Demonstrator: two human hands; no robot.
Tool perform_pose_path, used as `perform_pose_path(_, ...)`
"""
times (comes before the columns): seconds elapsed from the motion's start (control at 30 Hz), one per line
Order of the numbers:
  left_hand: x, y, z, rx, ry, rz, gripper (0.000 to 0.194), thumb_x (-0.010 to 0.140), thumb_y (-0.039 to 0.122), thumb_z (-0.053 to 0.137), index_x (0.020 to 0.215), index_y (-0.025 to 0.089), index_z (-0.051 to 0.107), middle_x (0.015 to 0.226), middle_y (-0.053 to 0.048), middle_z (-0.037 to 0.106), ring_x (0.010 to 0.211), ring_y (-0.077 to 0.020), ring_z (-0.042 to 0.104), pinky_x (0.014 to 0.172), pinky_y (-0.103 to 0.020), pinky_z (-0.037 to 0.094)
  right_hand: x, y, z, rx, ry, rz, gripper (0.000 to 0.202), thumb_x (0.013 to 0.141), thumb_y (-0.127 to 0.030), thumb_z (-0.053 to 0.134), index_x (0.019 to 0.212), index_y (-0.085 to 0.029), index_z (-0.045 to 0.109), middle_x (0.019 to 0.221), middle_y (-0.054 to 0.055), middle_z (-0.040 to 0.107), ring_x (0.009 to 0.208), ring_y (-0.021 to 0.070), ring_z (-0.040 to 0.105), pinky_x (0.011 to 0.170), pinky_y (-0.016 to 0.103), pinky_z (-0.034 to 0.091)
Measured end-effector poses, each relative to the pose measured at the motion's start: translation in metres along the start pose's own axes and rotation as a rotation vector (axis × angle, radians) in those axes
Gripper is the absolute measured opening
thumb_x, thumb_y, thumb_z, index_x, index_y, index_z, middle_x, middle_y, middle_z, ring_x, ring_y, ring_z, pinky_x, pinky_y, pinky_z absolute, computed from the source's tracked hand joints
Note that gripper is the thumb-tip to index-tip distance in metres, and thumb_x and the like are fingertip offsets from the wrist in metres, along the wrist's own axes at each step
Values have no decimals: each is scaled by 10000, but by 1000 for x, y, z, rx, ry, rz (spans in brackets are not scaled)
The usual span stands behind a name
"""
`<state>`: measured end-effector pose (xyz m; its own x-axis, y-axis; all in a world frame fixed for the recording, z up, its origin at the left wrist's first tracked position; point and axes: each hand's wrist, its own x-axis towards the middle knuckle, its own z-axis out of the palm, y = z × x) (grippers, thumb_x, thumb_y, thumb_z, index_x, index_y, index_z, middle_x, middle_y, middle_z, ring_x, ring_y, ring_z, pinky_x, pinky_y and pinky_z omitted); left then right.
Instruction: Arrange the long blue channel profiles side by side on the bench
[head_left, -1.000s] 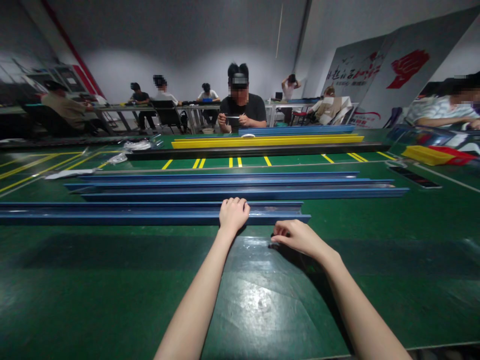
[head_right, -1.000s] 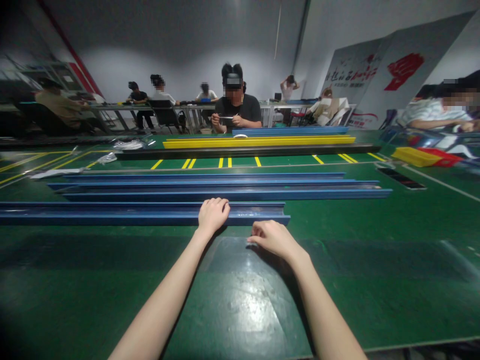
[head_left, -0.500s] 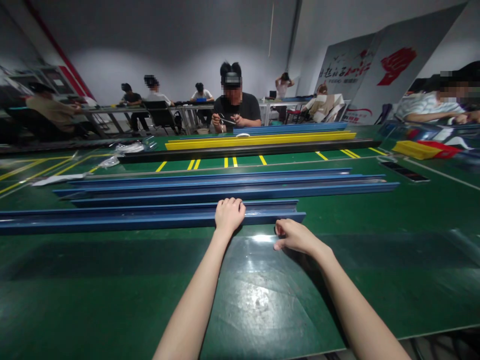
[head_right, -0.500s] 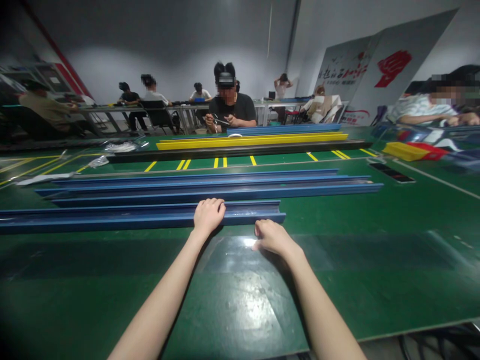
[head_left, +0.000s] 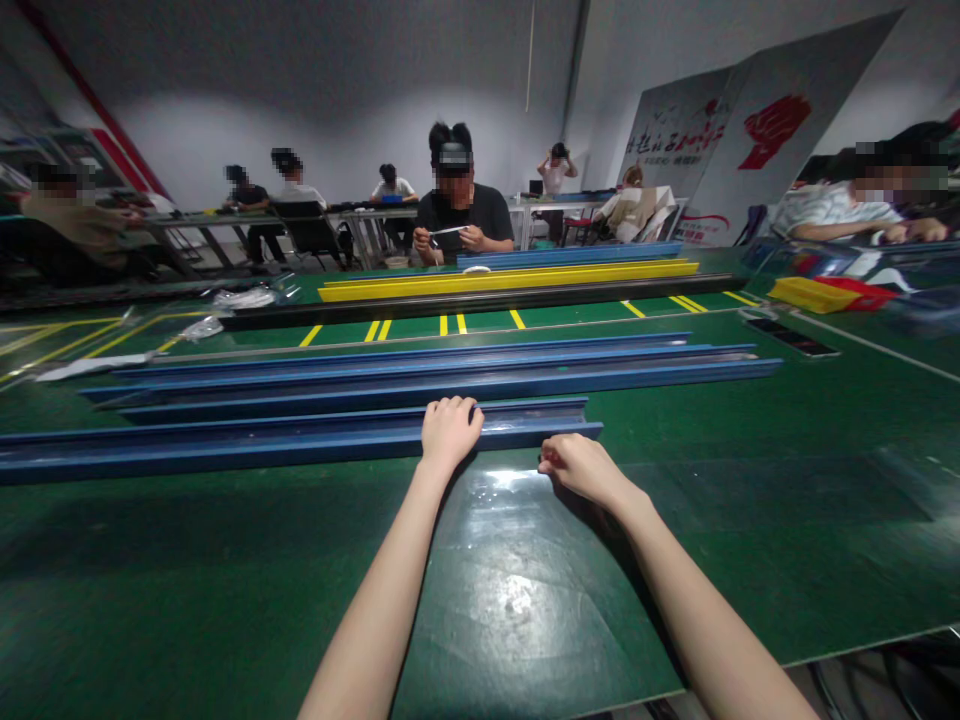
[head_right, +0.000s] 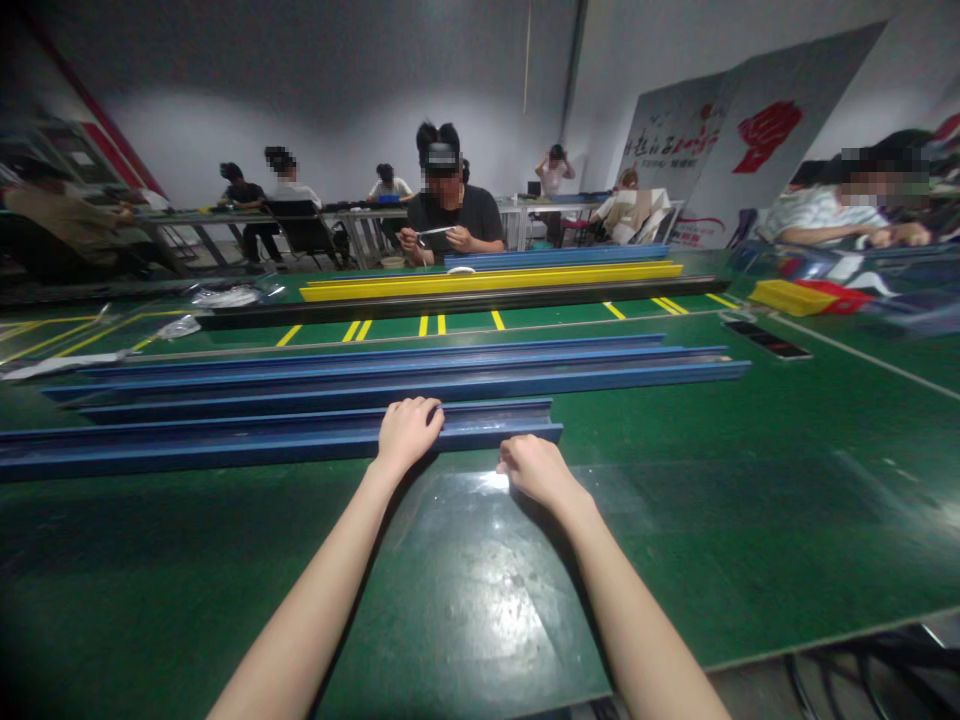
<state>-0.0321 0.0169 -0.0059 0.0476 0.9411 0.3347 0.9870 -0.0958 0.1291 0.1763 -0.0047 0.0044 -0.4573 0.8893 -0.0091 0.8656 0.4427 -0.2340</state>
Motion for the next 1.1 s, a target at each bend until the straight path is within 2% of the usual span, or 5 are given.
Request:
perform_pose_path(0.17,2,3,-10,-140,-76,20,304,871,332,376,1013,206,614,1065,-43,619,982,-210,534,860,-348,351,1,2,-4,-48,193,-76,182,832,-199,427,777,-189,600,777,32,632,735,141,535,630,247,293)
perform_pose_path(0.4,4,17,-38,-418,-173,219,315,850,432,418,867,207,639,937,-18,644,924,-171,555,824,-268,392,0,4,-6,-108,675,-190,157,838,-184,456,824,-188,612,853,31,639,867,167,491,836,321,297)
perform_pose_path(0.73,4,2,-60,-341,-399,131,101,744,246,556,795,209,635,773,-7,647,724,-154,580,648,-232,406,2,18,2,-149,1183,53,117,817,-208,487,852,-195,598,963,62,607,1021,197,488,998,427,257)
perform_pose_path(0.9,4,-2,-62,-254,-344,119,155,778,161,469,769,199,618,804,-26,650,763,-163,578,651,-240,391,5,15,11,-154,1189,111,212,825,-193,434,993,-187,563,1190,112,506,1228,254,344,1018,506,202)
perform_pose_path(1.1,4,2,-51,-195,-291,190,279,751,34,392,837,199,601,837,-29,633,822,-164,564,709,-250,388,11,1,18,-184,856,-234,382,854,-220,376,1223,-155,447,1341,119,406,1318,219,209,1032,448,247)
